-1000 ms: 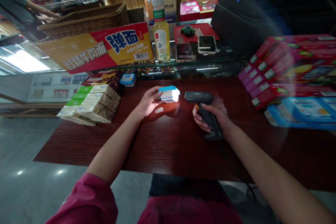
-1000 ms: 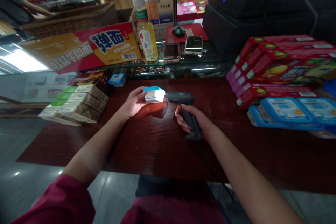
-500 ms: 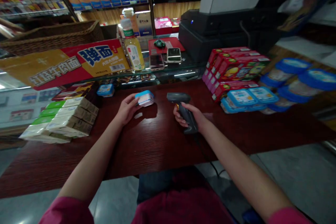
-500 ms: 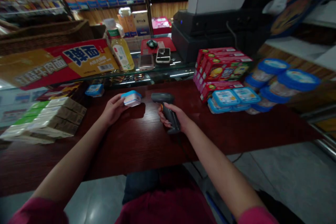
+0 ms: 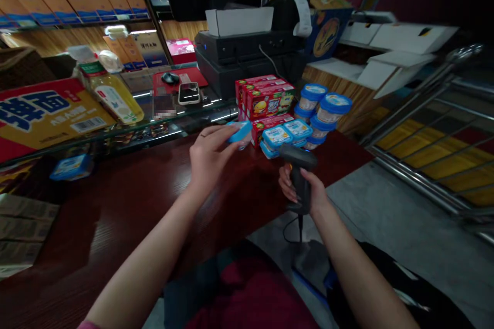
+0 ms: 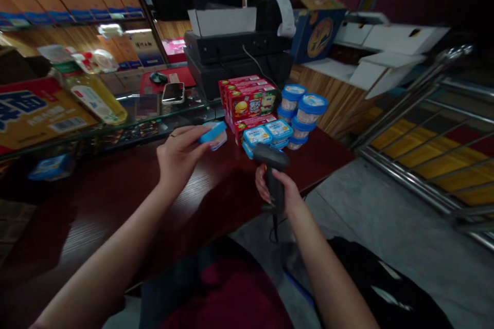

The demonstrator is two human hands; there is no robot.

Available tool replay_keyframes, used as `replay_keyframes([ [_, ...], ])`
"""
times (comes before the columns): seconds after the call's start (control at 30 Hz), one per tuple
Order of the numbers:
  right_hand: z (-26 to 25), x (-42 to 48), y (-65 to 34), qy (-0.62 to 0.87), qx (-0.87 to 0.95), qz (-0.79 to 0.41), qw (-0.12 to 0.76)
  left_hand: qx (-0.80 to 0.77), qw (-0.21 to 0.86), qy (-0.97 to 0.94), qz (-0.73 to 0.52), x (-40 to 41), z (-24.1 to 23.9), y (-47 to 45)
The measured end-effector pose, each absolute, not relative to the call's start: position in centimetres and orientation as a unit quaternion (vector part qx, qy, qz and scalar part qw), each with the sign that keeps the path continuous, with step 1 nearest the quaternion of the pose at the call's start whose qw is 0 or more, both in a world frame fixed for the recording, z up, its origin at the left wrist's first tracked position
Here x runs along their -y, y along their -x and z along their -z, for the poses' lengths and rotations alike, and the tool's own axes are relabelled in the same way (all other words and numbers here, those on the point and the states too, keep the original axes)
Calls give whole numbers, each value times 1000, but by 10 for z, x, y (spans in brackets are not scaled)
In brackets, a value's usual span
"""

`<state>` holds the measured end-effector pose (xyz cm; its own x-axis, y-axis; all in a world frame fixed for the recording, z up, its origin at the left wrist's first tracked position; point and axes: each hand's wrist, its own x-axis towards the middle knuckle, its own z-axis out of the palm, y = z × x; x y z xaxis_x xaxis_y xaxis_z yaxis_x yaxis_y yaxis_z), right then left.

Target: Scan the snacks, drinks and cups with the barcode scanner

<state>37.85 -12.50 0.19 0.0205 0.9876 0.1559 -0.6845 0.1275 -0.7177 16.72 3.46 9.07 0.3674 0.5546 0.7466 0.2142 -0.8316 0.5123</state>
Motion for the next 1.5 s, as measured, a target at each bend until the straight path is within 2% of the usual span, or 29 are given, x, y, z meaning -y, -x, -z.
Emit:
replay_keyframes([
  [0.2, 8, 141, -389, 150, 226, -559, 784, -159, 10, -894, -418, -18, -102, -288],
  [0.37, 11, 140, -389, 101, 175, -547, 812, -189, -44, -932, -305, -11, -93, -346],
  [0.63, 13, 139, -391, 68, 188, -562, 802, -159, -20, -937, -311, -21, -92, -328],
  [0.83, 9, 139, -389, 88, 174, -555, 808, -99, 44, -943, -315, -47, -83, -325],
  [0.97, 10, 139, -389, 91, 183, -554, 807, -120, 5, -931, -346, -36, -76, -332],
  [1.23, 10, 140, -391, 96, 174, -562, 803, -138, -61, -940, -305, -22, -82, -341],
  [1.5, -6, 138, -383, 220, 194, -536, 792, -138, -65, -951, -268, -25, -94, -332],
])
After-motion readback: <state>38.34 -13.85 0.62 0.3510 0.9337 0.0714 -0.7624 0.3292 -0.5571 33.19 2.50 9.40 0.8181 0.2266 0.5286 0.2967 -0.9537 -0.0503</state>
